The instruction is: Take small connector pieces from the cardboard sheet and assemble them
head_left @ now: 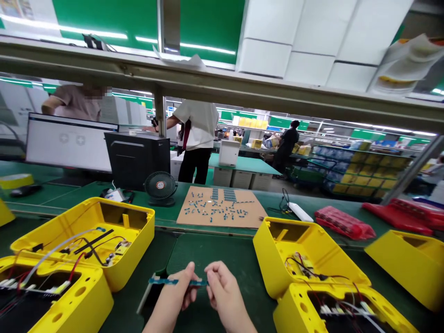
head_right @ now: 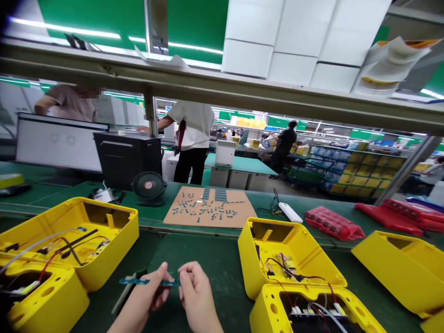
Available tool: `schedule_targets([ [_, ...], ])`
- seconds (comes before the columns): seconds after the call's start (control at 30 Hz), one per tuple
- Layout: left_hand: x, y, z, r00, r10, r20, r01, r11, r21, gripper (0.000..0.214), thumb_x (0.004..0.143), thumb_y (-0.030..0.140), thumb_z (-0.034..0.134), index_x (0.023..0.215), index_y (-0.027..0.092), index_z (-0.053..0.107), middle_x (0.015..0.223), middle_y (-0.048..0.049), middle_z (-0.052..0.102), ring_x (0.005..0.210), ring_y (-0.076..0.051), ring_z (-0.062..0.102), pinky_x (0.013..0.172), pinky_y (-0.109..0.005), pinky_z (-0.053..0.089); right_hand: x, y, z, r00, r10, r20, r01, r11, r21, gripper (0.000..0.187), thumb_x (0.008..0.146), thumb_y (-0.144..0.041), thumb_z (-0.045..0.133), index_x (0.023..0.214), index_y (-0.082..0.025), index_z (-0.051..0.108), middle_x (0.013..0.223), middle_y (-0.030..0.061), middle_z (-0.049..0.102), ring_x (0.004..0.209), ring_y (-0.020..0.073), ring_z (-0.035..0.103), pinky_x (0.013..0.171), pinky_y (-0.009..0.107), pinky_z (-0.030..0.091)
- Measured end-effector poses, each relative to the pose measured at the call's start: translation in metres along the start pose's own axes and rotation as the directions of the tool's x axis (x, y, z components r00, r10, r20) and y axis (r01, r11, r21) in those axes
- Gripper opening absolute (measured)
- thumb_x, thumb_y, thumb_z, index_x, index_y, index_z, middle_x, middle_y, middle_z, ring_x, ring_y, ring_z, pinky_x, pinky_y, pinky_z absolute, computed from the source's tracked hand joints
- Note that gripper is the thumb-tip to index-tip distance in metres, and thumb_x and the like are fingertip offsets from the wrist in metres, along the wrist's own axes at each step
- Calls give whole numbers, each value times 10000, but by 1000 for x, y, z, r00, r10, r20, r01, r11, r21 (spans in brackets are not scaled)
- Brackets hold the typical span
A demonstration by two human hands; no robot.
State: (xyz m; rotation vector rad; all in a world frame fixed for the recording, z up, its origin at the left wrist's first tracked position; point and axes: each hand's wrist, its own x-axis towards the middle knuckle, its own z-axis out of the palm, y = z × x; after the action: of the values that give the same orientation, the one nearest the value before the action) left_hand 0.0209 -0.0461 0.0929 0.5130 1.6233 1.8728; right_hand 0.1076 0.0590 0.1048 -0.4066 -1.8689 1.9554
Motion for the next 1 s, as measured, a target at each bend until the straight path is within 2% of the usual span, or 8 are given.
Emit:
schedule_targets([
  [0.13, -2, 1, 2, 998, -54, 29, 56, 997, -59, 641, 658, 757, 583, 567, 123, 579, 367, 27, 398, 361, -58, 287, 430, -211, 146, -3, -2, 1, 1000, 22, 2, -22, 996, 84, 519, 778, -657, 561, 964, -177, 494, 517, -106, 359, 425, 19, 231, 415, 188, 133],
  [0.23, -3, -1, 3, 1000, -6, 25, 8, 995, -101, 584, 700, 698, 584, 566, 130, 574, 377, 34, 385, 388, -59, 272, 443, -216, 154, -4, -2, 3, 999, 37, 37, -44, 977, 210, 516, 764, -631, 603, 979, -172, 505, 503, -106, 356, 419, 19, 229, 416, 195, 118],
  [0.47, -3, -4, 0, 996, 88, -13, -88, 996, 25, 567, 770, 669, 523, 559, 144, 567, 414, 12, 440, 426, -78, 333, 472, -236, 200, -3, -1, 9, 998, 36, 55, -56, 905, 421, 428, 772, -545, 658, 922, -163, 536, 472, -91, 385, 411, 21, 257, 414, 195, 128],
  [0.63, -4, -4, -3, 997, 72, 4, -70, 978, -195, 517, 763, 633, 582, 570, 155, 544, 428, 40, 388, 453, -83, 307, 488, -243, 223, -5, -7, 8, 998, 26, 50, -51, 809, 586, 295, 816, -427, 656, 918, -166, 565, 524, -80, 402, 416, 8, 259, 407, 180, 125],
  [0.7, -4, -4, -5, 995, 91, -37, -95, 988, -120, 528, 768, 647, 565, 579, 154, 566, 437, 27, 421, 467, -92, 346, 503, -247, 248, -5, -6, 7, 999, 28, 26, -38, 824, 565, 298, 827, -429, 641, 939, -162, 572, 535, -73, 421, 415, 11, 287, 401, 177, 150],
  [0.77, -3, -3, -6, 990, 129, -62, -127, 992, 26, 558, 784, 670, 519, 581, 154, 580, 457, 8, 466, 483, -106, 398, 520, -255, 280, -5, -4, 9, 999, 39, 31, -49, 862, 504, 390, 813, -510, 628, 945, -148, 572, 536, -56, 457, 412, 24, 339, 388, 177, 179],
  [0.9, -1, -3, -7, 982, 191, 4, -188, 961, 201, 590, 811, 696, 442, 551, 172, 515, 489, -2, 493, 504, -125, 442, 539, -269, 317, -5, -2, 15, 995, 70, 77, -92, 938, 335, 517, 685, -582, 725, 845, -120, 557, 586, -17, 539, 409, 28, 394, 365, 173, 208],
  [1.0, 0, -5, -8, 979, 194, 64, -204, 945, 256, 623, 794, 739, 416, 576, 169, 539, 506, -11, 504, 503, -125, 432, 514, -265, 293, -5, -4, 14, 994, 103, 24, -105, 958, 265, 493, 656, -545, 762, 797, -130, 539, 553, -36, 525, 407, 20, 375, 381, 167, 219],
])
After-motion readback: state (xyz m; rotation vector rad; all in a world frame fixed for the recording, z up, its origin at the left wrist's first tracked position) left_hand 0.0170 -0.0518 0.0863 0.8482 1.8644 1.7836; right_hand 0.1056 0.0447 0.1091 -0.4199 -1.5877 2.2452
